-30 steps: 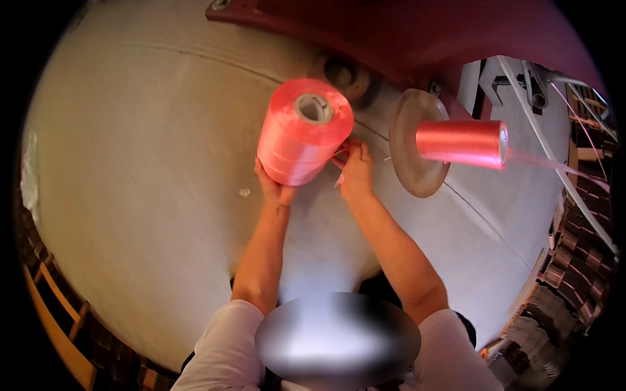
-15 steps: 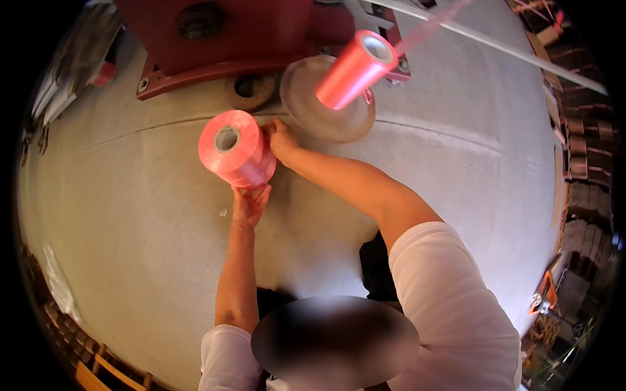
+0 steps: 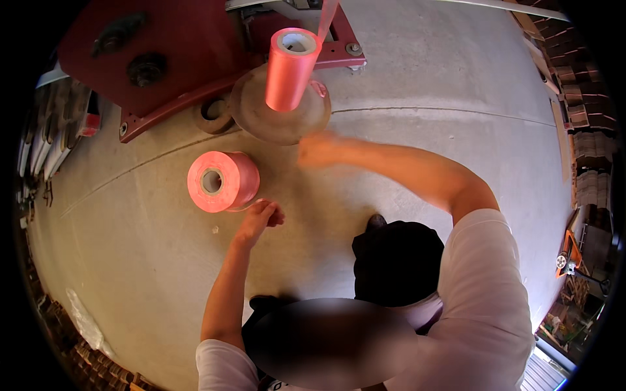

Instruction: The person moves a pallet jack to a stack of cardboard boxes, lifts the stack, and transports it across the warehouse. They then retrieve a roll of pink strapping tape, walk to a strapping machine, and load the tape onto the machine.

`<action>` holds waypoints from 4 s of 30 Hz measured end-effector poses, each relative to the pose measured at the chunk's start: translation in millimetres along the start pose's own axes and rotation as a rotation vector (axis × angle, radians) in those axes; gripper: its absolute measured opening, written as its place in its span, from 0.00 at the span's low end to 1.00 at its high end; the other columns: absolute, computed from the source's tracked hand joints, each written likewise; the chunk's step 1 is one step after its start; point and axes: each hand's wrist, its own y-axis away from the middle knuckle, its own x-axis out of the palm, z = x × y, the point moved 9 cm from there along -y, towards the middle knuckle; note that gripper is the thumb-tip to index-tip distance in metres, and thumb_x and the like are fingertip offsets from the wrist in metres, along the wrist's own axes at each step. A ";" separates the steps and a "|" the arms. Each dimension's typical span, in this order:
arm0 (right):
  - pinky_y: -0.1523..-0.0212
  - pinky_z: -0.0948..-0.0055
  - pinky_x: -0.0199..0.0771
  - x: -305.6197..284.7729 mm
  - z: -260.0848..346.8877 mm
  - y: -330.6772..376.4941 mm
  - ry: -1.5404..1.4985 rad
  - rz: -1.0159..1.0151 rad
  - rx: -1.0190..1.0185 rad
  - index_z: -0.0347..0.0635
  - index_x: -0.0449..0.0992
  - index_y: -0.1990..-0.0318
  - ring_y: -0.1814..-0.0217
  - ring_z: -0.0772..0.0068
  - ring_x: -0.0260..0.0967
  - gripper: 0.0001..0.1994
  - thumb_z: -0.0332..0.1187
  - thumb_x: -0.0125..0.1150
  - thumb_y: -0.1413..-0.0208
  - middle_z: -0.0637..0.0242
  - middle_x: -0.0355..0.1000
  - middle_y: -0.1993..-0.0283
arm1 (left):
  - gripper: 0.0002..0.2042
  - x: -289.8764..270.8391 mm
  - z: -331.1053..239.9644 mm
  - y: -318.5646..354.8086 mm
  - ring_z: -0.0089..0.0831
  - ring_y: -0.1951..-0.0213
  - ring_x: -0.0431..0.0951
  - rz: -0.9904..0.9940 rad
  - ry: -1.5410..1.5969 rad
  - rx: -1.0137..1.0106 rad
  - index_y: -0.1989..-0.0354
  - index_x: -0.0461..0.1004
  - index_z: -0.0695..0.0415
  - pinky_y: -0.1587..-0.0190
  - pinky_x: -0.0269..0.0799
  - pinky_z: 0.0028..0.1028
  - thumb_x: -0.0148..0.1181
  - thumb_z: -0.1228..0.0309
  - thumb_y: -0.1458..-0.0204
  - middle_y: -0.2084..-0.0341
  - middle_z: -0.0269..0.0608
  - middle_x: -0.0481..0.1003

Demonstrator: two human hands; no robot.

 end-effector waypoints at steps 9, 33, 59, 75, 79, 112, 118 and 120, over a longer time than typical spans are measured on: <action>0.53 0.58 0.72 -102.3 -112.3 -27.0 -0.138 -0.397 0.202 0.44 0.73 0.51 0.49 0.57 0.71 0.23 0.44 0.63 0.53 0.59 0.71 0.50 | 0.12 56.7 -77.7 2.6 0.25 0.73 0.75 0.050 -0.516 0.118 0.66 0.71 0.65 0.66 0.72 0.24 0.50 0.66 0.40 0.76 0.39 0.75; 0.72 0.68 0.72 -15.5 -41.7 33.6 -0.713 -0.617 -0.068 0.39 0.72 0.64 0.75 0.66 0.73 0.09 0.35 0.51 0.44 0.61 0.75 0.74 | 0.12 45.9 -134.0 -25.7 0.22 0.65 0.75 -0.260 -0.020 0.458 0.55 0.70 0.64 0.58 0.70 0.24 0.48 0.68 0.39 0.69 0.37 0.76; 0.65 0.62 0.71 -20.8 65.8 27.7 0.018 -0.690 -0.589 0.48 0.72 0.51 0.63 0.58 0.71 0.15 0.31 0.58 0.48 0.64 0.71 0.62 | 0.10 -4.5 -90.7 -3.9 0.22 0.75 0.73 -0.106 -0.360 0.143 0.68 0.76 0.60 0.70 0.71 0.26 0.56 0.65 0.45 0.80 0.36 0.75; 0.68 0.73 0.70 128.7 50.9 14.5 -0.604 -0.032 -0.279 0.43 0.77 0.59 0.73 0.71 0.69 0.09 0.35 0.57 0.44 0.64 0.73 0.68 | 0.07 -46.6 93.3 28.1 0.36 0.62 0.74 -0.082 -1.255 0.122 0.66 0.68 0.54 0.54 0.64 0.34 0.57 0.67 0.49 0.70 0.38 0.73; 0.66 0.76 0.69 148.0 62.6 15.6 -0.804 0.129 -0.258 0.39 0.76 0.54 0.71 0.78 0.67 0.14 0.37 0.55 0.41 0.66 0.74 0.63 | 0.06 -21.0 23.1 48.6 0.40 0.67 0.76 -0.295 -0.647 0.299 0.65 0.66 0.56 0.53 0.64 0.35 0.55 0.71 0.47 0.75 0.41 0.75; 0.55 0.60 0.70 44.1 236.3 38.4 -0.504 -0.087 -1.131 0.40 0.71 0.68 0.56 0.55 0.69 0.14 0.41 0.49 0.38 0.59 0.72 0.60 | 0.14 -135.0 -18.8 86.3 0.40 0.46 0.68 -0.413 -1.335 0.618 0.60 0.74 0.58 0.44 0.65 0.38 0.59 0.78 0.58 0.51 0.40 0.72; 0.63 0.59 0.68 106.0 183.1 33.6 -0.475 0.087 -0.897 0.37 0.69 0.70 0.65 0.53 0.67 0.14 0.40 0.50 0.38 0.57 0.68 0.69 | 0.22 -70.8 -68.0 81.8 0.34 0.51 0.73 -0.351 -1.174 0.843 0.48 0.70 0.55 0.56 0.75 0.30 0.56 0.78 0.56 0.51 0.38 0.71; 0.64 0.58 0.67 109.2 157.3 29.4 -0.564 0.072 -0.778 0.37 0.69 0.71 0.67 0.50 0.66 0.15 0.40 0.50 0.39 0.55 0.68 0.70 | 0.23 -38.2 -88.1 81.0 0.32 0.53 0.74 -0.314 -1.275 0.874 0.46 0.68 0.54 0.60 0.76 0.28 0.56 0.77 0.55 0.52 0.38 0.71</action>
